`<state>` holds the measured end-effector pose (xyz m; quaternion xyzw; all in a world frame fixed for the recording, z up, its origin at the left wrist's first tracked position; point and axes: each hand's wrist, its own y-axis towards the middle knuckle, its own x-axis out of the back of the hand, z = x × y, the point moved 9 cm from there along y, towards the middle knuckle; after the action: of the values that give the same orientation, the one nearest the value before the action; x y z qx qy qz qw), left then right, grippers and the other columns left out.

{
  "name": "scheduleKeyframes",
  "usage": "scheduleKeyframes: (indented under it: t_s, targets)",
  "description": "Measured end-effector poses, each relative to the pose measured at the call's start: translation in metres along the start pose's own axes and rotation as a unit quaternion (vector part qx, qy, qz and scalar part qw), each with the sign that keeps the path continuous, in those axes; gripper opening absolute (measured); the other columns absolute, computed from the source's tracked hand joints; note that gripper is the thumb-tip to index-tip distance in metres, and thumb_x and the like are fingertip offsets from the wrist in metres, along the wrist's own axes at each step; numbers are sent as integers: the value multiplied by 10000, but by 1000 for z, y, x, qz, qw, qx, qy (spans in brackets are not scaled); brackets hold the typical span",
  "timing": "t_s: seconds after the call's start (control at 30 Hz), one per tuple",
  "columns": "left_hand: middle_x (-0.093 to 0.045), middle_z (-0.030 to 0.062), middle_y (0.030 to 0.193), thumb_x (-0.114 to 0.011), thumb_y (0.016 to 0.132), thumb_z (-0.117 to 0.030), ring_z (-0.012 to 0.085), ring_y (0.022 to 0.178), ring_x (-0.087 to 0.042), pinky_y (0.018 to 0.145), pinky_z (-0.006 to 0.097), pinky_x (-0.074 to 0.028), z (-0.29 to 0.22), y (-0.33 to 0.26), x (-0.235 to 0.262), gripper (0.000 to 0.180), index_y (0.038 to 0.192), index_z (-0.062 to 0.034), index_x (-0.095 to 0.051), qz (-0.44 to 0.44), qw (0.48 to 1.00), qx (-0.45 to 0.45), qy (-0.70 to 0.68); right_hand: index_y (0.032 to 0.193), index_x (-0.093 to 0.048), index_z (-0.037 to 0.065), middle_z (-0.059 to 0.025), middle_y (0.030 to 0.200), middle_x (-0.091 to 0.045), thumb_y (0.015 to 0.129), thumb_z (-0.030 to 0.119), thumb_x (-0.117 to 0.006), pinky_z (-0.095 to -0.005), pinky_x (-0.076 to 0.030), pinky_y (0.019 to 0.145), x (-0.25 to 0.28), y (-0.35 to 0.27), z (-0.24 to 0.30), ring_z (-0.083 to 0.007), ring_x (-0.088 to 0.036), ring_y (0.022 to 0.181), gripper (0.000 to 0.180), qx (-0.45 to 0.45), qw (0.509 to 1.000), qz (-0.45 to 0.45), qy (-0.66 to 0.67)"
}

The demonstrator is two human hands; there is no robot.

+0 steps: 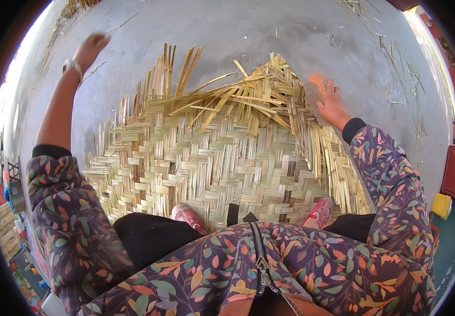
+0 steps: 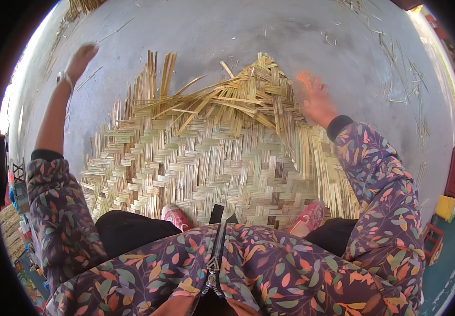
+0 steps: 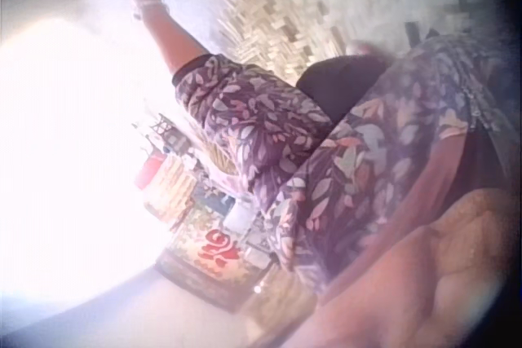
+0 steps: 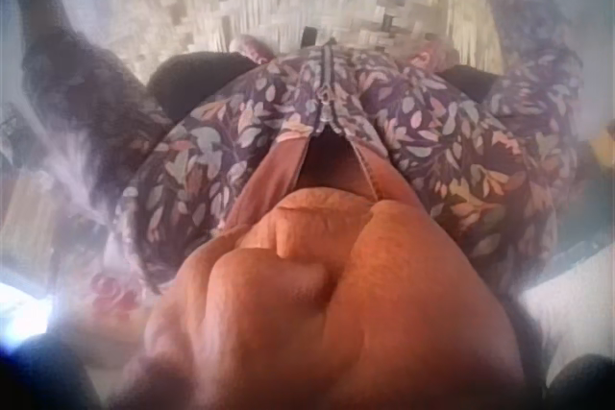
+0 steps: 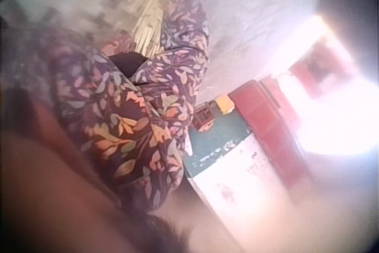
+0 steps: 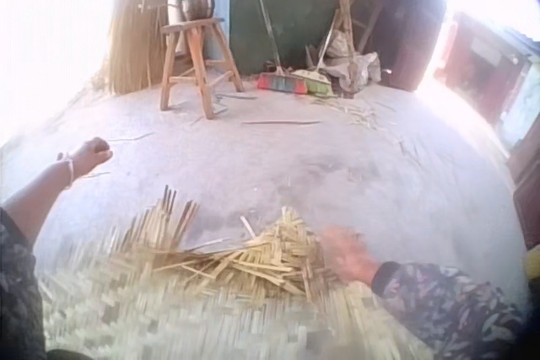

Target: The person weaves a mat from dried palm leaves on the floor, interlacing strips by hand and periodically tapping the surface with a brick to compact the weave. The mat grows in size as more strips are added.

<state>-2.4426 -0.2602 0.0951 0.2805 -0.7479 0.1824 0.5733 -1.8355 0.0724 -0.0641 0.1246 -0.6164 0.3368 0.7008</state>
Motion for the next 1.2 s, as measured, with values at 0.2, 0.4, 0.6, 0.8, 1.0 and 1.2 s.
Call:
scheduleKeyframes:
  t_s: [0.2,0.4,0.6,0.8,1.0,1.2]
  targets:
    - [-720,193,1003,-608,898,-563,312,979,-679,869,419,-513,374,-151,-181,627,1086,29,-692,111,962,245,-41,1496,-137,30,-345,1295,-436,849,173,-693,-514,-494,936,-68,28,107,-518,-548,1127,864,-26,998,-29,-39]
    - [-685,51,828,-621,941,-367,132,652,-627,560,321,-506,419,-139,-295,351,934,-21,-676,321,876,287,-219,1498,-155,43,-341,1272,-448,856,160,-694,-522,-485,937,-131,69,156,-518,-537,1129,846,-57,994,-44,-85]
    - [-704,79,1015,-641,944,-306,217,860,-676,762,390,-578,360,-150,-370,293,1120,-74,-674,530,699,309,-368,1489,-185,68,-327,1250,-467,852,186,-703,-531,-489,914,-154,111,149,-518,-550,1089,829,-23,991,-91,-99]
    - [-506,188,1429,-563,981,-394,264,1298,-506,1094,398,-411,197,-148,-311,647,1484,-26,-389,384,844,-44,-371,1476,-216,93,-285,1241,-507,832,234,-732,-529,-477,937,-159,123,137,-486,-552,1134,837,-81,989,-54,-113]
    - [-355,288,1522,-591,874,-651,383,1431,-348,1179,445,-295,71,-156,-280,1044,1552,24,-175,294,880,-115,-354,1445,-281,60,-295,1313,-516,787,296,-781,-517,-445,999,-146,137,110,-474,-532,1196,859,-60,993,-66,-71]
    - [-321,290,1537,-777,756,-555,405,1447,-316,1189,449,-289,18,-161,-280,1144,1549,11,-177,303,875,-150,-346,1477,-300,23,-257,1390,-502,758,299,-807,-447,-400,1082,-133,147,92,-415,-481,1308,921,-11,1000,-24,-8]
